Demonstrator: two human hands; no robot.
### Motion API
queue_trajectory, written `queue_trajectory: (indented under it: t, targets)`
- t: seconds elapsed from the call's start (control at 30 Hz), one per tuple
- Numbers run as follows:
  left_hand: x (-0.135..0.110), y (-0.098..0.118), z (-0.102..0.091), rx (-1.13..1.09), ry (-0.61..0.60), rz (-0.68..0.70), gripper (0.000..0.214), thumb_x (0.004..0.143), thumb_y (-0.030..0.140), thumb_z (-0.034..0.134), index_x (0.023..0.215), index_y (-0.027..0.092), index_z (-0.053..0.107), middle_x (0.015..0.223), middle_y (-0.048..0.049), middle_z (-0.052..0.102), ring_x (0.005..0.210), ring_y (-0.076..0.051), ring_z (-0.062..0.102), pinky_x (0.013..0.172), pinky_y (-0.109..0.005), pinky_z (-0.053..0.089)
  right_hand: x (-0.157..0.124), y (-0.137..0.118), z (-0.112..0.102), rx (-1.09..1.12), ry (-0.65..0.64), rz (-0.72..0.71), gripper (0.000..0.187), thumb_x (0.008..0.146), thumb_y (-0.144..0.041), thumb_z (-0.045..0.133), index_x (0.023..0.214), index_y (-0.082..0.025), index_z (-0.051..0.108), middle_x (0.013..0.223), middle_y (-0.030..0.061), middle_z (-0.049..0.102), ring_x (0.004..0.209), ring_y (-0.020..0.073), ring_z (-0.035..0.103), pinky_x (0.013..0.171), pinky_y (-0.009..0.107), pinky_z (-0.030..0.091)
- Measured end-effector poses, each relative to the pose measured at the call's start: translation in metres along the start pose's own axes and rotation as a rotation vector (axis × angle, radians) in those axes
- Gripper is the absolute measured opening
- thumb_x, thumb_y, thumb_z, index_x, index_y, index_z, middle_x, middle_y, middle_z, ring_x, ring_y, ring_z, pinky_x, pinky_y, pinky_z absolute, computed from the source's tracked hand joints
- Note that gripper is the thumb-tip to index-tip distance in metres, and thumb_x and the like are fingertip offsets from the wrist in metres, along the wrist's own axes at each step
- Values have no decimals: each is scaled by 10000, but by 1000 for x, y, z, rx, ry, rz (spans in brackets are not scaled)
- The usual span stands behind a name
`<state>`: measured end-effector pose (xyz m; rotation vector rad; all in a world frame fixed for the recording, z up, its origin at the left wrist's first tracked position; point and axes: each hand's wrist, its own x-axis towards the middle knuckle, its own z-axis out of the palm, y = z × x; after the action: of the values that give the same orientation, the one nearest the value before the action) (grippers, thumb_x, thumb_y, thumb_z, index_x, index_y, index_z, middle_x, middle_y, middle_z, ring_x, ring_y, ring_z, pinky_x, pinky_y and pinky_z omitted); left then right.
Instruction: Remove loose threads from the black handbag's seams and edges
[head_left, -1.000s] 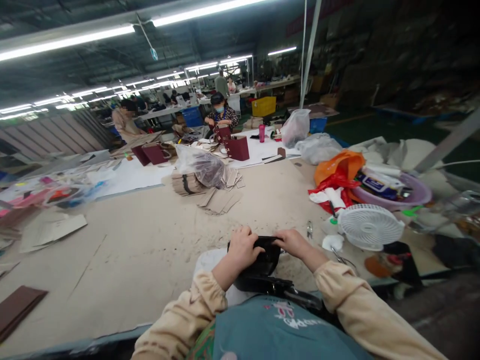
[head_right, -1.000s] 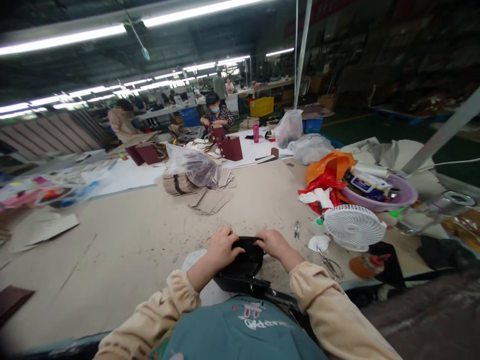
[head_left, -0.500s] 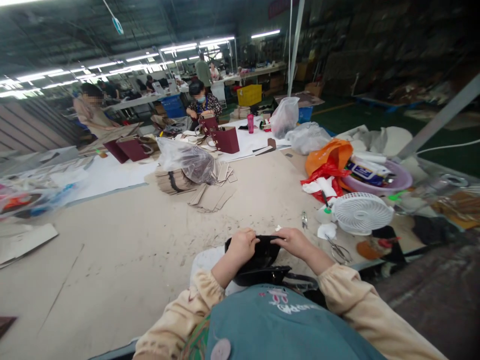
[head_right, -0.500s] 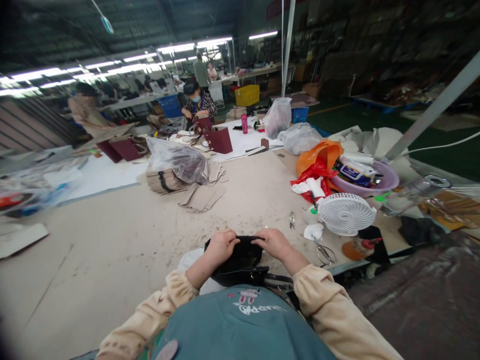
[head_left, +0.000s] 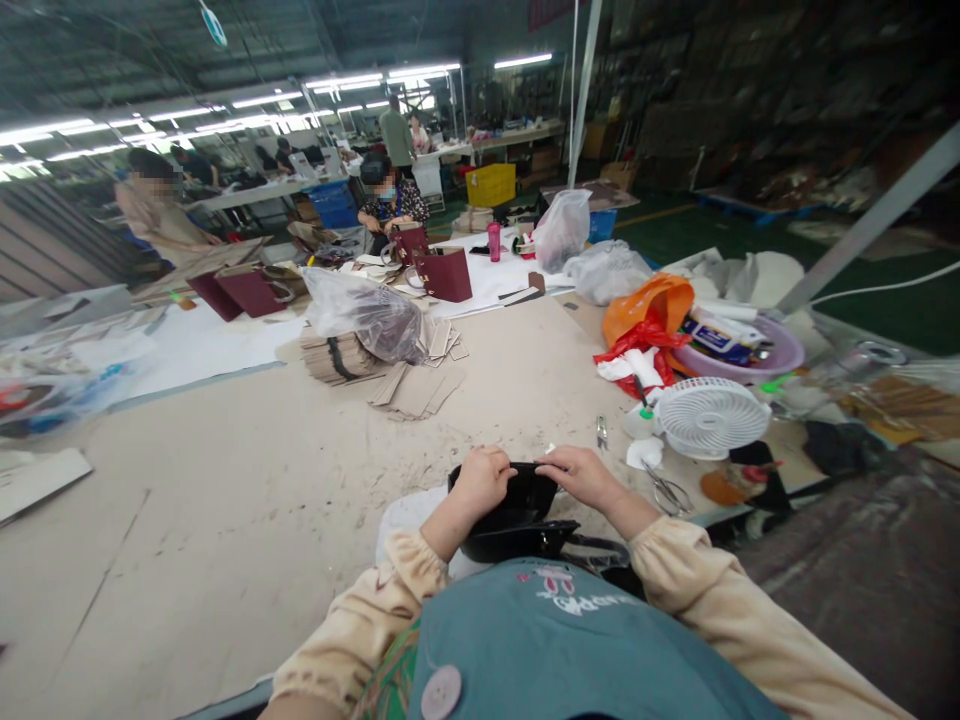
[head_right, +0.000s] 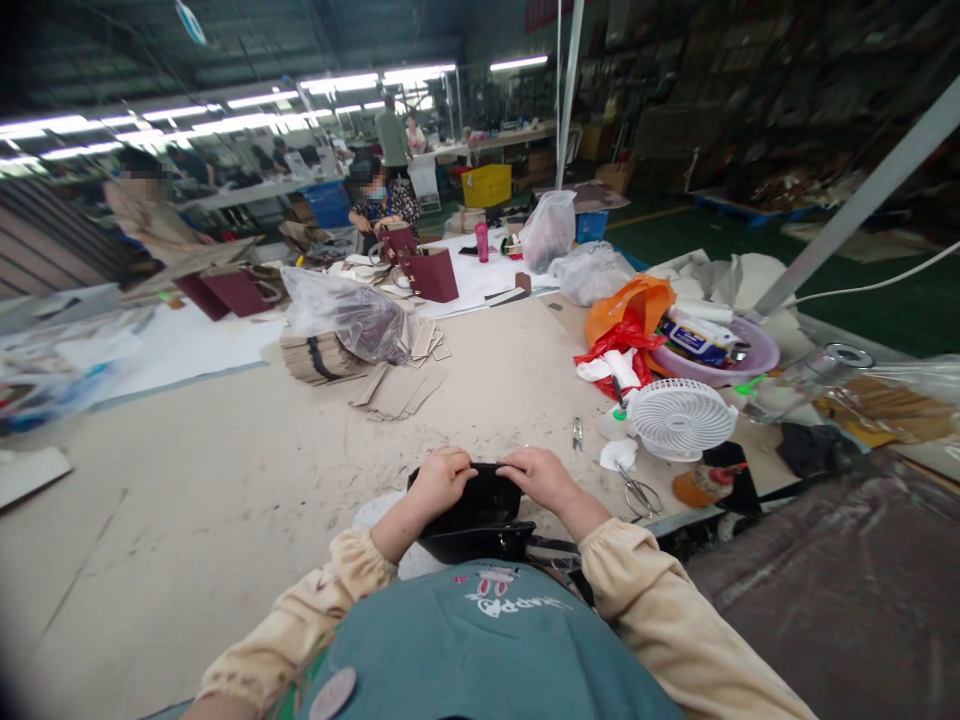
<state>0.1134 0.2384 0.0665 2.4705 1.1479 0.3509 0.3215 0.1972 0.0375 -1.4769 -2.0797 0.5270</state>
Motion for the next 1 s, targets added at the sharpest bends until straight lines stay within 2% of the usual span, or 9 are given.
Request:
queue_trajectory:
  t: [0.1,0.33,0.6,1.0]
  targets:
    - [-2,1,1,-6,1,6,146,811,223,562,699,171,640,788,-32,649,813,-149,579,876,-303,404,1,-1,0,-16,-11,-9,260,860,-369,504,847,-222,717,790,40,704,753,160,623,695,268,461]
    - [-4,3,3,-1,3,0,149,810,232,563,705,157,638,789,-36,657,822,-155,588,942,-336,371,-3,-2,3,-26,24,-20,299,869,-375,480,763,-199,698,730,49,672,710,152,586,680,263,430]
    - [-4,6,6,9,13,-70,147,799,225,556,711,149,646,815,-59,668,850,-173,591,998,-386,325,-8,-12,3,-3,59,5,294,861,-369,482,740,-193,684,696,44,650,685,146,566,656,259,423]
    - [0,10,4,29,7,-123,178,788,222,554,662,141,650,778,-70,664,813,-178,592,982,-380,335,-5,-14,5,-4,82,23,273,838,-366,496,727,-201,682,695,40,654,682,147,570,662,261,433]
